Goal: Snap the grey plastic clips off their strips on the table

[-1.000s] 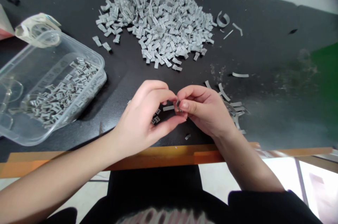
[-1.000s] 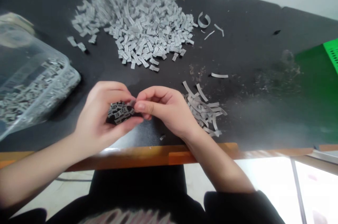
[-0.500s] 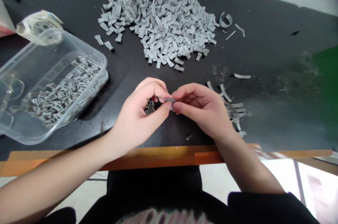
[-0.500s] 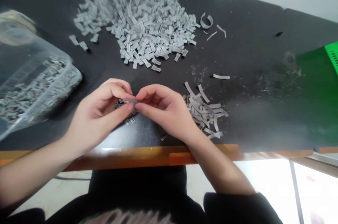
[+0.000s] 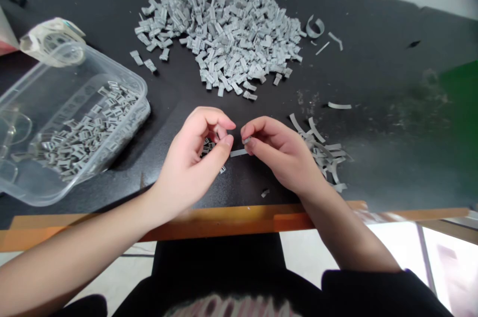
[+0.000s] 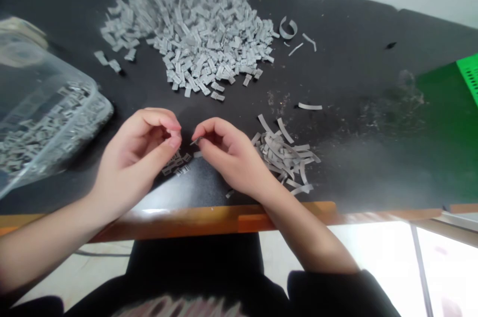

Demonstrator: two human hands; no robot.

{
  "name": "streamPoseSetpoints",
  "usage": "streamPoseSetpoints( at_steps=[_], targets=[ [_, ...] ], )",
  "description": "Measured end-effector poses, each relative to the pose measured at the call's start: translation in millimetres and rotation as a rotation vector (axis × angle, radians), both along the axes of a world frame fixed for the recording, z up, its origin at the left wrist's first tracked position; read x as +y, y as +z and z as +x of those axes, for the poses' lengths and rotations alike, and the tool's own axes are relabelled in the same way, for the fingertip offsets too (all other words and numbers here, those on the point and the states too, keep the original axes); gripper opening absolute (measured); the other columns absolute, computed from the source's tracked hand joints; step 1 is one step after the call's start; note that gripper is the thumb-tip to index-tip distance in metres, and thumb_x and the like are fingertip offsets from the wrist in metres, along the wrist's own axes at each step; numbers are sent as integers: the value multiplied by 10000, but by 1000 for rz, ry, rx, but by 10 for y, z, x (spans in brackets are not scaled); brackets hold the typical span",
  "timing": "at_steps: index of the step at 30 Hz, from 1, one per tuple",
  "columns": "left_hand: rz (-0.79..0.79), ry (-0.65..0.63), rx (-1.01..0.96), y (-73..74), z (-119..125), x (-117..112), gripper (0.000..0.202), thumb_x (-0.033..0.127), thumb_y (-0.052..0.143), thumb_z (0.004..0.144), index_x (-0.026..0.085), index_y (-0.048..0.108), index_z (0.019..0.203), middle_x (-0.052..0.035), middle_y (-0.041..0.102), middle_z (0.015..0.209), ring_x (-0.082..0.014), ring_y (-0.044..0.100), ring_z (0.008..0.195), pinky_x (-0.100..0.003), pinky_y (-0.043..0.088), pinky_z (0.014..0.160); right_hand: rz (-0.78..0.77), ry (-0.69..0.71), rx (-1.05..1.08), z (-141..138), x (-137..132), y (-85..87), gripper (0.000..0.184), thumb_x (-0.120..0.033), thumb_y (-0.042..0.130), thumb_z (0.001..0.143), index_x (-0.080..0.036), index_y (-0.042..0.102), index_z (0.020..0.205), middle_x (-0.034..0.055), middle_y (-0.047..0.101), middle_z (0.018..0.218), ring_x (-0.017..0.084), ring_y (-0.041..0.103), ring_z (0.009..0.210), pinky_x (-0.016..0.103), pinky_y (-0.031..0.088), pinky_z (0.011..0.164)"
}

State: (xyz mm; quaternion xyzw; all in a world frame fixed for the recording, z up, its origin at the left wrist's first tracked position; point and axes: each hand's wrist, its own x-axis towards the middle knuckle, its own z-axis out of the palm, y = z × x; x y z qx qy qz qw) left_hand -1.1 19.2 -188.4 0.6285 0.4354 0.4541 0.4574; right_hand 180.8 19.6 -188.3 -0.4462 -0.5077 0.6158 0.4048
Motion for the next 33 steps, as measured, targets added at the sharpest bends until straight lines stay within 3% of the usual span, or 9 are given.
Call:
streamPoseSetpoints(
  at_steps=[7, 16, 25, 33],
  targets=[
    [1, 4, 25, 25, -10, 5, 92, 133, 600, 914, 215, 603, 955, -23, 586, 955, -149, 598, 809, -282, 545, 744, -34, 38, 29, 0, -3, 20, 28, -203, 709, 899, -181, 693, 892, -12, 647, 799, 117, 576, 724, 255, 486, 716],
    [-46, -46, -9, 45, 7, -19, 114, 96, 578, 919, 206, 595, 944, -18, 571, 945, -142, 576, 806, -297, 515, 755, -139, -13, 215, 44, -17, 2, 161, -182, 914, 726, -186, 755, 751, -29, 707, 706, 88, 600, 606, 210, 510, 601],
    [-104, -123, -96, 34, 9, -36, 103, 105, 584, 934, 208, 576, 937, 2, 552, 909, -139, 538, 794, -310, 472, 764, -122, 2, 297, 48, 20, -10, 146, -112, 869, 777, -217, 823, 868, -27, 764, 789, 77, 672, 674, 198, 572, 694],
    [-52, -134, 4, 62, 4, -20, 106, 113, 582, 938, 196, 598, 873, -14, 562, 906, -154, 539, 829, -322, 464, 795, -104, 10, 229, 46, 16, 30, 138, -118, 895, 741, -189, 793, 800, -42, 710, 711, 66, 610, 632, 180, 514, 635]
  ],
)
